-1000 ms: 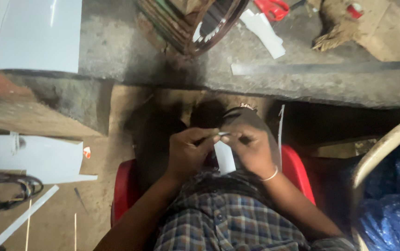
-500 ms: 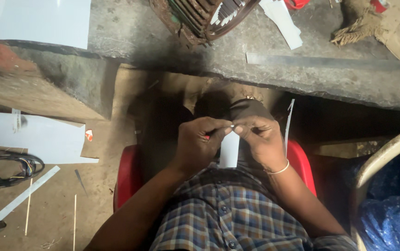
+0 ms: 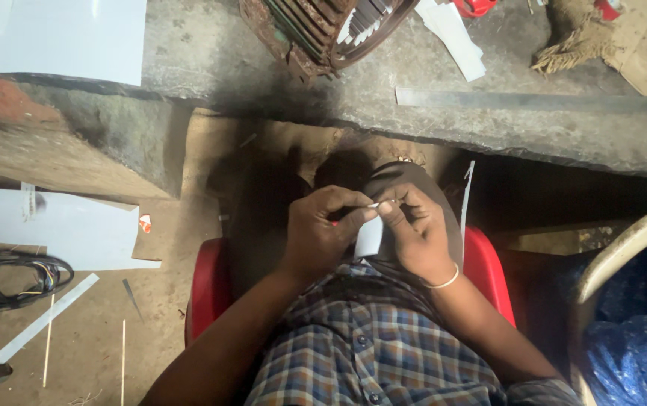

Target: The person sits on a chair and folds small white paper strips by hand, then inserts each folded strip into the slots of a motor stator housing on the workbench, pressing them in one slot at a time to line the slots.

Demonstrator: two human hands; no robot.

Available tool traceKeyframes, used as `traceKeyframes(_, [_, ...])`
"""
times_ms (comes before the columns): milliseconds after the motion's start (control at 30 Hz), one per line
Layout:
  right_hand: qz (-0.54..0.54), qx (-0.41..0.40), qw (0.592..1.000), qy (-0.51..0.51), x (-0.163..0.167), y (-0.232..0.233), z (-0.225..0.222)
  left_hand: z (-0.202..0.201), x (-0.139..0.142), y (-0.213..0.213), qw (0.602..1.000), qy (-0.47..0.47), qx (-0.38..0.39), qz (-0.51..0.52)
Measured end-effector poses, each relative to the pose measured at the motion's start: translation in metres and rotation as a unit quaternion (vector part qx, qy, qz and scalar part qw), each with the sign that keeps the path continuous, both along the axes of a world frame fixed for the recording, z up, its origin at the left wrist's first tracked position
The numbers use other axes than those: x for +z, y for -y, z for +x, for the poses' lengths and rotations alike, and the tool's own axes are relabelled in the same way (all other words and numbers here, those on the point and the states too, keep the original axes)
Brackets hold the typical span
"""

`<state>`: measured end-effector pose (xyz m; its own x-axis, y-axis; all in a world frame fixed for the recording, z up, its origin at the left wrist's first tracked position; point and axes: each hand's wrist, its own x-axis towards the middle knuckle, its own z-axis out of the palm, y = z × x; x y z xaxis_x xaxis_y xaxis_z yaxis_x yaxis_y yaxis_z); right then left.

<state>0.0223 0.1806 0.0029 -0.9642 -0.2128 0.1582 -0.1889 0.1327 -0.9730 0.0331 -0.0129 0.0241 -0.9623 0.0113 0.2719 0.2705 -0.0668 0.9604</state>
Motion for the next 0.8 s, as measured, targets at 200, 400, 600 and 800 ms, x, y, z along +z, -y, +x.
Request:
traceKeyframes(200, [-0.029, 0.050, 0.997, 0.056, -0.004, -0.010, -0.004, -0.004, -0.012, 0.000, 0.994, 0.082, -0.049, 0.058])
traceKeyframes(400, [-0.230, 0.092, 0.940, 0.236, -0.017, -0.017, -0.010, -0.010, -0.027, 0.002, 0.954, 0.190, -0.148, 0.176])
traceKeyframes(600, [-0.231, 0.079, 0.942, 0.230, -0.031, -0.021, -0.011, -0.010, -0.030, -0.002, 0.953, 0.193, -0.170, 0.158])
traceKeyframes(800, [-0.244, 0.056, 0.929, 0.274, -0.041, -0.023, -0.015, -0.010, -0.023, -0.002, 0.981, 0.128, -0.141, 0.047])
